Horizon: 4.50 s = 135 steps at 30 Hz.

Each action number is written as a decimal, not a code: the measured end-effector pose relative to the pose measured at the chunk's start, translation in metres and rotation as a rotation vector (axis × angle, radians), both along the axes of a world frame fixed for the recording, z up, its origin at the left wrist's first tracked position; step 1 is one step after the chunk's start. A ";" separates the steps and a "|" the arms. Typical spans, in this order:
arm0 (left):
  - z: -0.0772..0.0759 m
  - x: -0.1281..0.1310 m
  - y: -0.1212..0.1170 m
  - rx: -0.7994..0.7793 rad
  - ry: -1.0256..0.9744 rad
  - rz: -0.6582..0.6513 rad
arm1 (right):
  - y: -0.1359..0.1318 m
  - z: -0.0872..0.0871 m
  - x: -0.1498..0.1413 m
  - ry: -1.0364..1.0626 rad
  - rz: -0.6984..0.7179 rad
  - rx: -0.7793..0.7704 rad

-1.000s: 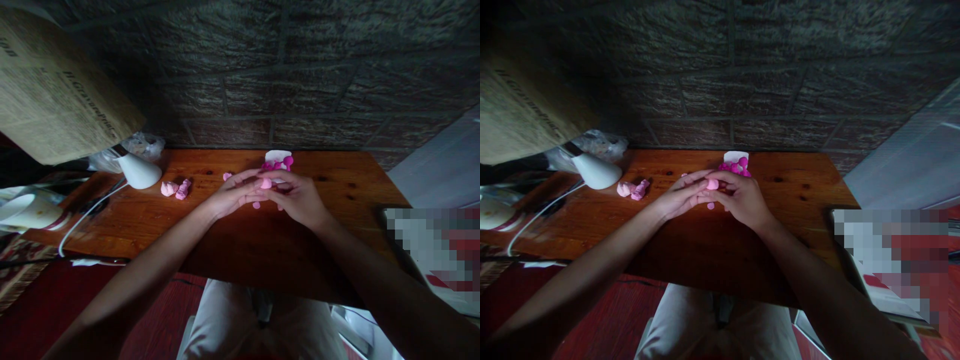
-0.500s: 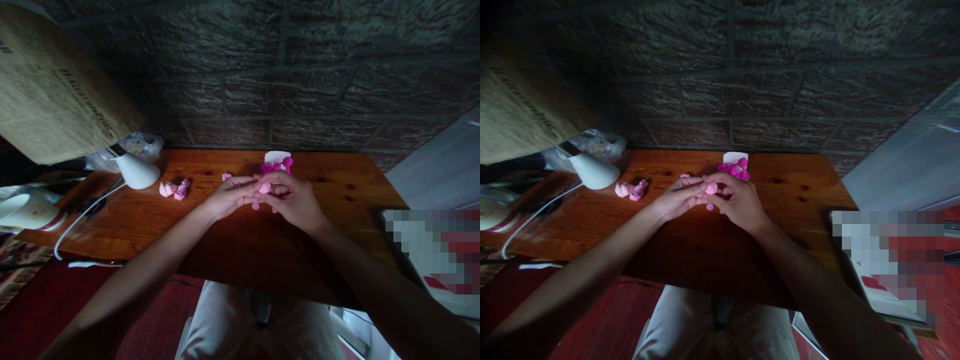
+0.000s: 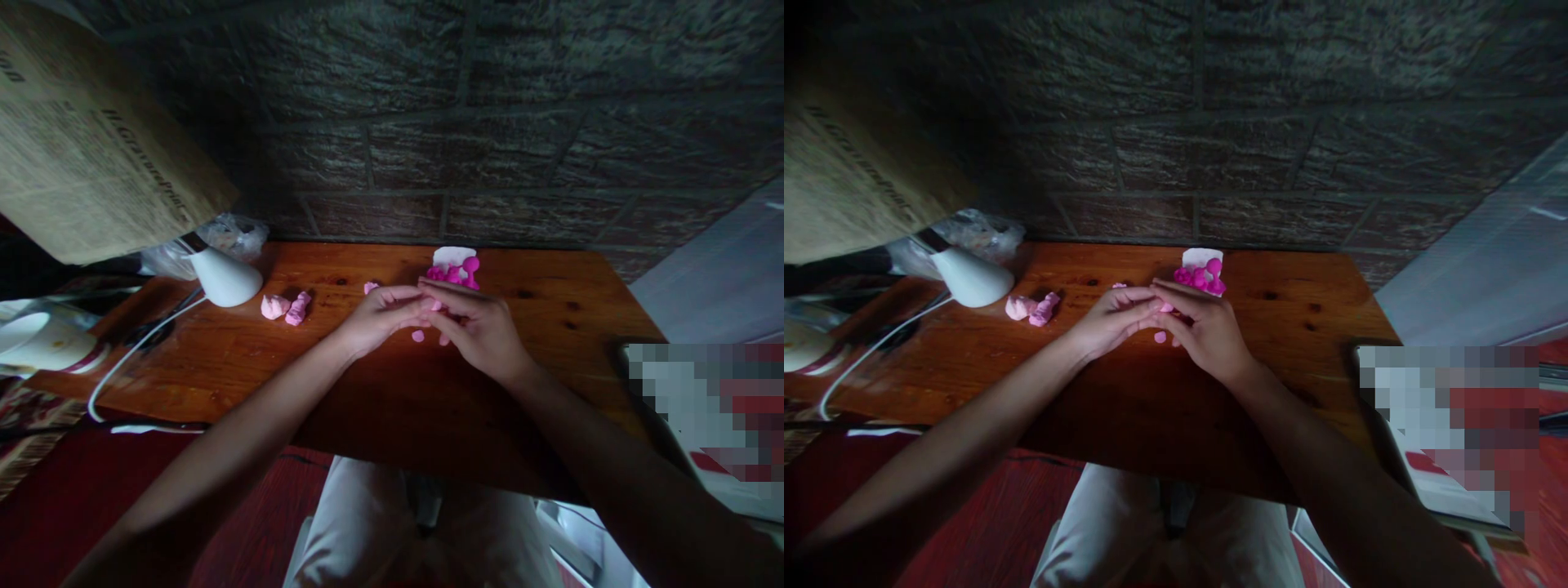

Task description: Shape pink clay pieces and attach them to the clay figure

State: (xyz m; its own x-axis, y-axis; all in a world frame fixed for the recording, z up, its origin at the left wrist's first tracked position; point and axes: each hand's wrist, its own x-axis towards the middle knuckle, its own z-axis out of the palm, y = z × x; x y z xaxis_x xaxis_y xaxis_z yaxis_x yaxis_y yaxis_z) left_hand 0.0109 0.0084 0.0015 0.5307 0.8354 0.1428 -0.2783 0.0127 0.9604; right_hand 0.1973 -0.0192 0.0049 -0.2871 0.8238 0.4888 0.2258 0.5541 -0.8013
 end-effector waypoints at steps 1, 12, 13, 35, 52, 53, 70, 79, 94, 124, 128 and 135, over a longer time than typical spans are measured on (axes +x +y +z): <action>0.001 0.000 0.000 0.055 0.022 0.022 | 0.000 0.000 0.000 -0.010 0.000 -0.004; 0.000 -0.002 0.000 0.375 0.137 0.077 | 0.003 -0.001 0.002 -0.072 0.034 0.041; -0.001 -0.001 0.000 0.390 0.134 0.089 | 0.003 -0.001 0.002 -0.068 0.033 0.040; -0.001 -0.010 0.006 1.144 0.338 0.429 | 0.006 0.002 -0.006 0.549 0.395 -0.723; 0.005 -0.007 -0.001 1.000 0.324 0.331 | 0.008 0.004 -0.007 0.594 0.358 -0.591; 0.005 -0.007 -0.001 0.996 0.317 0.323 | 0.008 0.004 -0.007 0.599 0.363 -0.586; 0.006 -0.006 -0.003 0.975 0.355 0.330 | 0.005 0.002 -0.008 0.283 0.288 -0.460; 0.007 -0.005 -0.004 1.034 0.321 0.354 | 0.006 0.004 -0.009 0.486 0.373 -0.636; 0.005 -0.009 -0.003 0.928 0.309 0.307 | 0.004 0.011 -0.003 0.552 0.441 -0.775; 0.001 -0.005 0.000 0.888 0.236 0.153 | -0.001 0.008 -0.012 0.645 0.547 -0.804; 0.001 -0.002 -0.001 0.887 0.229 0.166 | 0.000 0.006 -0.014 0.663 0.538 -0.756; 0.002 -0.005 0.000 0.828 0.182 0.186 | 0.003 0.004 -0.010 0.652 0.498 -0.806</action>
